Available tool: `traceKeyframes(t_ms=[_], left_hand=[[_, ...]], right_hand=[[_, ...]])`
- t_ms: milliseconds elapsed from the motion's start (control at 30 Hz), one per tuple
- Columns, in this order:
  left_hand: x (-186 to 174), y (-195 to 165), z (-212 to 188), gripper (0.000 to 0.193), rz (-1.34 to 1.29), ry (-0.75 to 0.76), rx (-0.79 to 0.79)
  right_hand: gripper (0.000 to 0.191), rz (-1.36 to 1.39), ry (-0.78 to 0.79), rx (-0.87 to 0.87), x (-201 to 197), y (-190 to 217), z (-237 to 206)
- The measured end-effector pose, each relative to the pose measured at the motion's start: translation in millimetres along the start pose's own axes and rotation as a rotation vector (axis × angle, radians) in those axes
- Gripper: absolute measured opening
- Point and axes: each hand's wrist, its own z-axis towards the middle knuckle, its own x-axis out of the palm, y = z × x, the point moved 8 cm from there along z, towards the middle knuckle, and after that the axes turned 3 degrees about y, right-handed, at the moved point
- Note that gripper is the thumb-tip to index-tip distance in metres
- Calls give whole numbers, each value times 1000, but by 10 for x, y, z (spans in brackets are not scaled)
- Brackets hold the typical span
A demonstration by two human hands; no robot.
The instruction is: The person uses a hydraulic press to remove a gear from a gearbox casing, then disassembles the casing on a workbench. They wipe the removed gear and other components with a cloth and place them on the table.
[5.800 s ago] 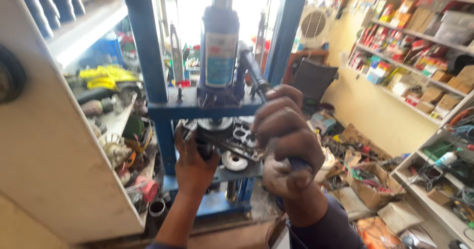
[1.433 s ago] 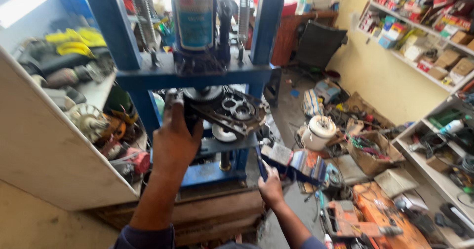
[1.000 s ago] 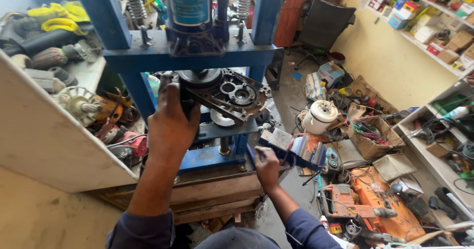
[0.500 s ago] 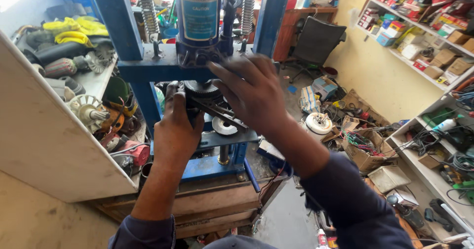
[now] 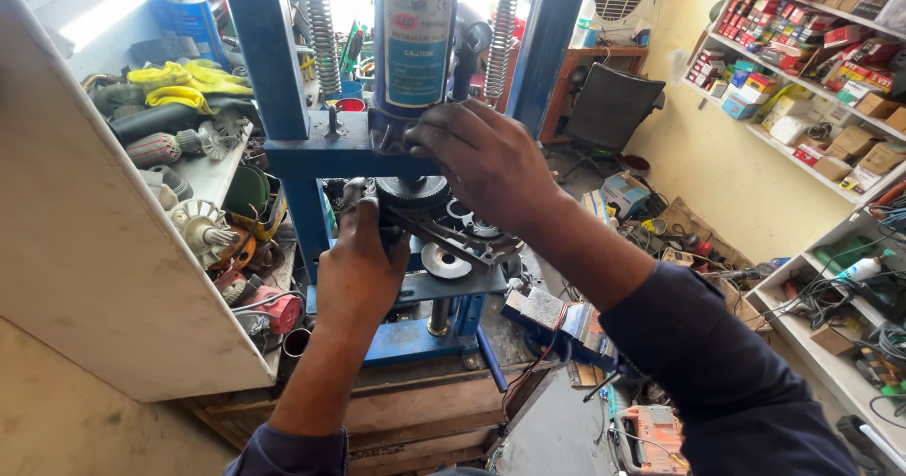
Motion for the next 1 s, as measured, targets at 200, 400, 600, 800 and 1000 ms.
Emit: traceKeyframes(t_ms=[200, 400, 600, 800, 1000], left_hand=[[7, 64, 30, 51, -15, 24, -18], [-17, 83, 72, 53, -11, 2, 0], [-9, 75, 86, 55, -8, 3, 3], [-17, 55, 56, 55, 12, -1, 10], [-75, 87, 40, 51, -4, -8, 11]], right_hand=[[22, -182, 151, -102, 130, -42, 85], [26, -49, 394, -382, 81, -182, 387], [40, -231, 486, -892, 97, -20, 573], [47, -450, 648, -1143, 204, 44, 547], [46, -516, 508, -1308, 140, 138, 583]])
